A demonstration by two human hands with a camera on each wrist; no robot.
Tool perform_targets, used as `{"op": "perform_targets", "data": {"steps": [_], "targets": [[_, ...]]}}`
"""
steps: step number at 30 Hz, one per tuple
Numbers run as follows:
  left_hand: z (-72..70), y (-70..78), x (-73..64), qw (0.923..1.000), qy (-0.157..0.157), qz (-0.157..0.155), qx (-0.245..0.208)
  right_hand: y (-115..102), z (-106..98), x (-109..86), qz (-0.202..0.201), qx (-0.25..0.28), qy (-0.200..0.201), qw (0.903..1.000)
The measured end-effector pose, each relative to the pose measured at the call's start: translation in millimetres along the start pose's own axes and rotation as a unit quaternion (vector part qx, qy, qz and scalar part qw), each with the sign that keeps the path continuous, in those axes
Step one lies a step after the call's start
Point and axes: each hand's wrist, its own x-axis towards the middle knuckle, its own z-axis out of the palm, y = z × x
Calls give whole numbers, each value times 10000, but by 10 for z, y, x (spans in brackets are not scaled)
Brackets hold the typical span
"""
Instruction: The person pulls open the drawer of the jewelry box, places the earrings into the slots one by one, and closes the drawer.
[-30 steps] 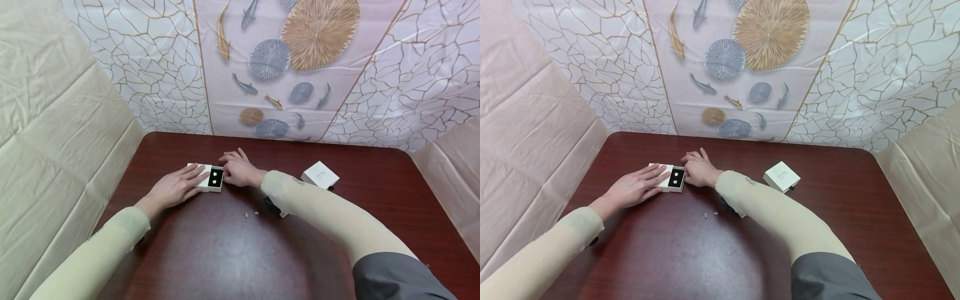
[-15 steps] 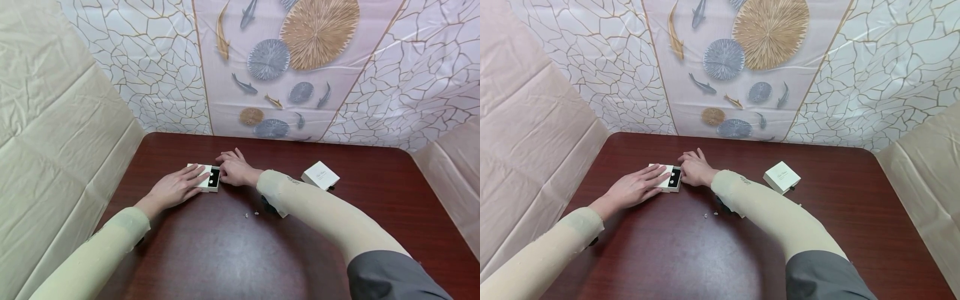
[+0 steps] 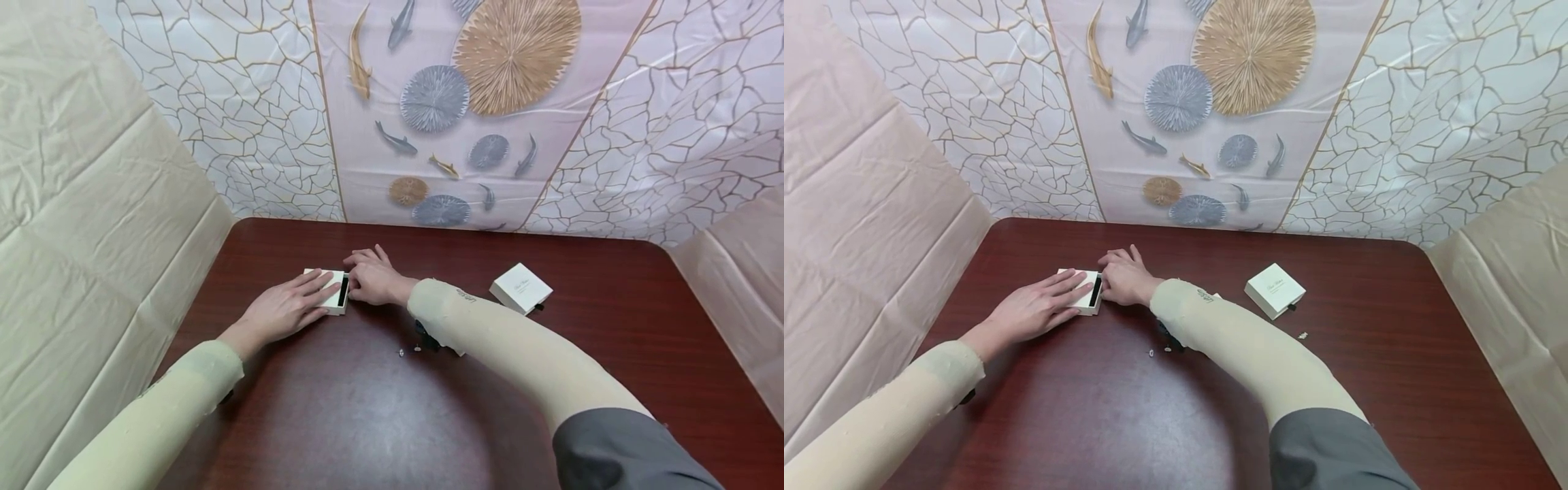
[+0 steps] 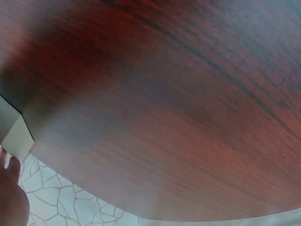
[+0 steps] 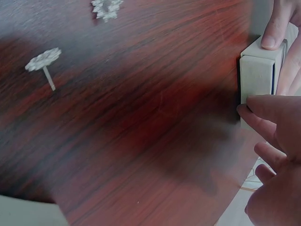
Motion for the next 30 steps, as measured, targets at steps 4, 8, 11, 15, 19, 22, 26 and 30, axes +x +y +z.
{"op": "perform_targets", "data": {"steps": [4,8,11,15,19,22,26,30], "targets": [[-7,-4,-3,10000,-44,-10,4,-29,5,28,9,76,16,10000],[-10,-4,-15,9999,-112,-63,-2,-45,20,49,26,164,67,9998],[-14,0,-17,9998,-165,-79,1,-54,34,62,46,245,115,9996],[-12,0,-12,9998,-171,-54,17,-53,52,69,68,327,170,9993],[-12,3,-8,9998,-201,-91,-8,-40,63,62,89,425,206,9988],[-17,7,-5,9996,-234,-123,-41,-33,67,60,104,464,220,9986],[-20,7,-4,9996,-245,-127,-66,-27,69,64,110,485,225,9985],[-18,6,-2,9996,-263,-119,-51,-18,61,57,107,457,194,9987]]}}
